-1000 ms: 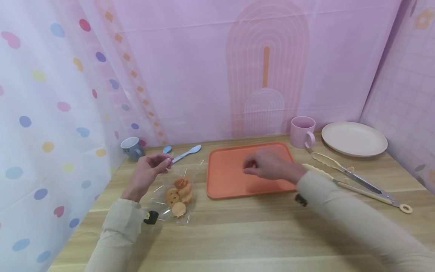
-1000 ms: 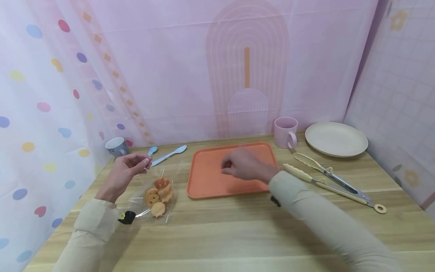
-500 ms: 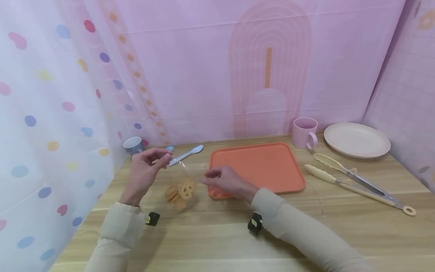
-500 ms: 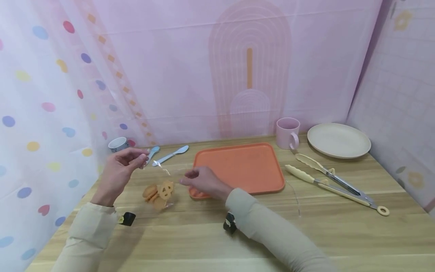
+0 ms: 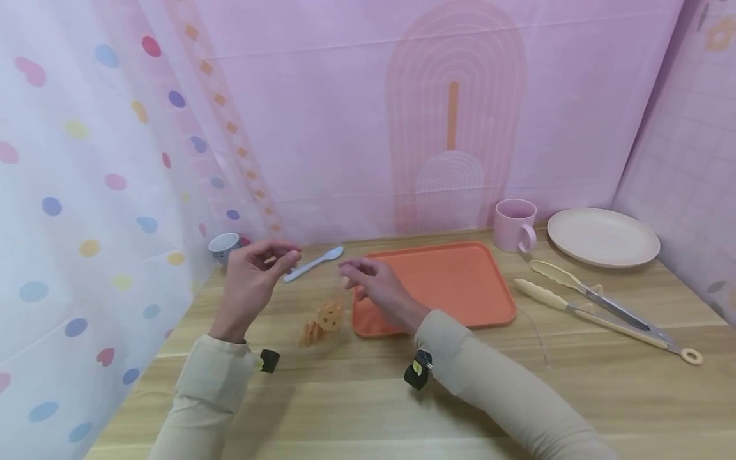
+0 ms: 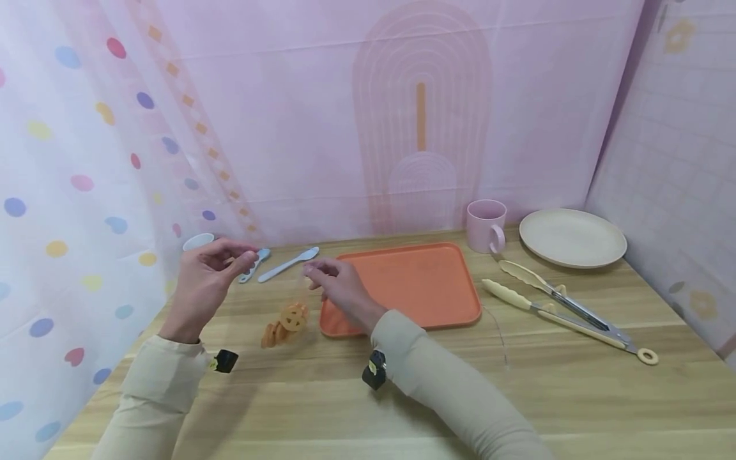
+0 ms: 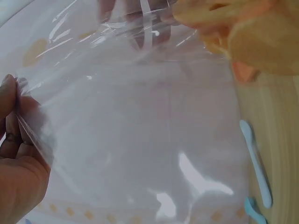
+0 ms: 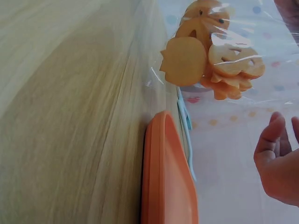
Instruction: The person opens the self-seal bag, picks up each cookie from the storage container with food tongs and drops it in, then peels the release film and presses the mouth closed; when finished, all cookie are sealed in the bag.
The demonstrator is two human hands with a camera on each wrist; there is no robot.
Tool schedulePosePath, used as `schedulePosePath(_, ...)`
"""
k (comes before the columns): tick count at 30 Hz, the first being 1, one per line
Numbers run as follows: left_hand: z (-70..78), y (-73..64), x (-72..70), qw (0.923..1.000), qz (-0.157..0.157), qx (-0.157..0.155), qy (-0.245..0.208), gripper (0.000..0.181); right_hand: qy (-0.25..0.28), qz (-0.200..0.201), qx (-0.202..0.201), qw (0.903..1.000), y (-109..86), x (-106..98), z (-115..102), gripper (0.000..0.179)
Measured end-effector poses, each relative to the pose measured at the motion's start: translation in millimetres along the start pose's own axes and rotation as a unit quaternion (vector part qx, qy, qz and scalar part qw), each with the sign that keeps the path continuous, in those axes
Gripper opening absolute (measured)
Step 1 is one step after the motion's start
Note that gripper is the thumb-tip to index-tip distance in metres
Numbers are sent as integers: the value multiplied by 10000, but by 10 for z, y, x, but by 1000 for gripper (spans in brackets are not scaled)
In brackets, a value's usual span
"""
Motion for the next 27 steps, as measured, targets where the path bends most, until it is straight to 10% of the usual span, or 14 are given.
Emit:
schedulePosePath(10, -16, 3, -43, 9988, 291, 396, -6, 9, -1028, 509, -387, 9926, -58, -187, -126, 18)
schedulePosePath(15, -23, 5, -60, 9963, 559, 651, -87, 10, -2520, 60, -1056, 9619, -193, -399, -429, 18)
schedulePosePath(21, 29, 53, -44, 9920, 885, 883, -193, 10, -2885, -800, -1157, 9471, -245, -563, -736, 20)
schedulePosePath(24, 60, 69, -6, 9898, 820, 1154, 175, 9, -3843, -1018, -1334, 9078, -237, -600, -841, 23)
schedulePosePath(27, 85, 71, 29, 9872, 731, 1333, 491, 8, -4994, -1015, -1789, 8416, -244, -605, -952, 29)
Point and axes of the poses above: each hand's wrist, its own y-axis towards the middle knuckle, its own x-axis out of the palm, z = x × y, the point moved 2 cm from there along y, towards the middle knuckle, and after that the axes turned 8 degrees about -z, right-handed, at the moved point
